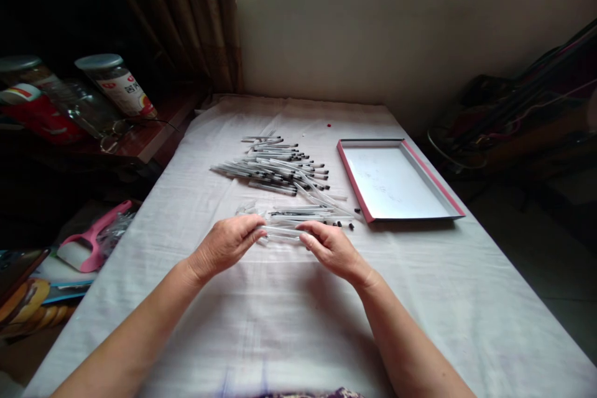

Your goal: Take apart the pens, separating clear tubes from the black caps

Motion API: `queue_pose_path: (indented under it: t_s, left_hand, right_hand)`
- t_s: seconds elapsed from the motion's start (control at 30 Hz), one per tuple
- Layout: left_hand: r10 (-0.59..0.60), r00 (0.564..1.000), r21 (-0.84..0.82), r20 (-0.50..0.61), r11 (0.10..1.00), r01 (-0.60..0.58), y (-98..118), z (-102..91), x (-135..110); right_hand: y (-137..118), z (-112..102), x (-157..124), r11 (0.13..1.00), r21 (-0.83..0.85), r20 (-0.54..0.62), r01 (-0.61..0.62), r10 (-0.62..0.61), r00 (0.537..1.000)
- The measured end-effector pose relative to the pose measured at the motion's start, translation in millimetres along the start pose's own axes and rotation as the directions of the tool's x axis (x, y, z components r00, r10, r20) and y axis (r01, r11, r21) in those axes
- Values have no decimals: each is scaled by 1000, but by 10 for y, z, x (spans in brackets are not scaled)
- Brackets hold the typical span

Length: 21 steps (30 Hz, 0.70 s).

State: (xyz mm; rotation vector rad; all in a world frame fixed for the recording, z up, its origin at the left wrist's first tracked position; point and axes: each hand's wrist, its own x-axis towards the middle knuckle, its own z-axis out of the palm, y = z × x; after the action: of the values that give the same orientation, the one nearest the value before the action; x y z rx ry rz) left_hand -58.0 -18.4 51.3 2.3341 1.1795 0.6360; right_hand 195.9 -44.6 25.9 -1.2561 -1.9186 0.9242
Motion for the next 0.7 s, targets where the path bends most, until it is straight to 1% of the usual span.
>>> queue_pose_path:
  t_s: [0.03,0.07,0.1,0.13,0.17,0.2,0.23,0.27,0.3,0.33,0.37,0.4,0.43,0.47,0.5,0.6,0.7]
  left_hand:
    - [60,997,91,-53,994,-55,19,18,-19]
    - [113,990,171,-81,980,-98,26,22,-39]
    - [156,985,233,-80,963,-133,19,9,-62]
    - [182,982,271,-56,949,-160,-3,-22,-88]
    - [184,983,281,-23,945,-170,-40,-72,-119]
    - [164,986,269,9,950,-160,-90,-136,-151]
    - [125,992,245,16,961,-125,-149,-206,-184]
    - [49,999,204,2,978,-48,-213,-273,-214]
    - [-18,999,187,-29,982,23,-275,-327,-236]
    - [-64,996,208,-54,975,74,-329,-358,-247]
    - [-88,995,227,-56,969,98,-373,-361,-247]
    - [-88,994,236,-68,966,102,-405,-338,-236]
    - [-72,991,245,-116,965,98,-427,-291,-217]
    - [-42,986,256,-161,963,82,-443,-229,-196]
    - [-17,984,281,-176,957,67,-456,-161,-178]
    - [35,982,376,-183,926,37,-506,3,-179]
    - [35,984,417,-177,908,43,-559,46,-238]
  right_hand:
    - [-26,-15,12,1000,-17,53,6,-5,999]
    - [-48,-40,28,999,-41,101,28,-24,995]
    - [-62,-80,45,995,-75,147,70,-58,987]
    - [-65,-135,63,984,-124,183,128,-104,977]
    - [-56,-208,81,962,-189,203,196,-157,967]
    - [-34,-294,98,927,-268,200,261,-211,957]
    - [-4,-388,114,880,-357,181,313,-264,947]
    - [33,-482,130,834,-448,142,323,-291,946]
    - [71,-565,146,796,-523,77,304,-311,947]
    - [109,-626,165,768,-574,27,284,-328,944]
    - [144,-660,185,746,-603,10,281,-345,938]
    - [176,-663,208,732,-615,24,293,-355,935]
    - [205,-638,231,724,-619,51,305,-351,935]
    - [234,-592,252,719,-621,75,312,-341,937]
    - [264,-535,271,713,-630,86,307,-329,940]
    - [351,-381,290,706,-655,62,268,-304,951]
    - [412,-322,264,701,-673,39,234,-282,959]
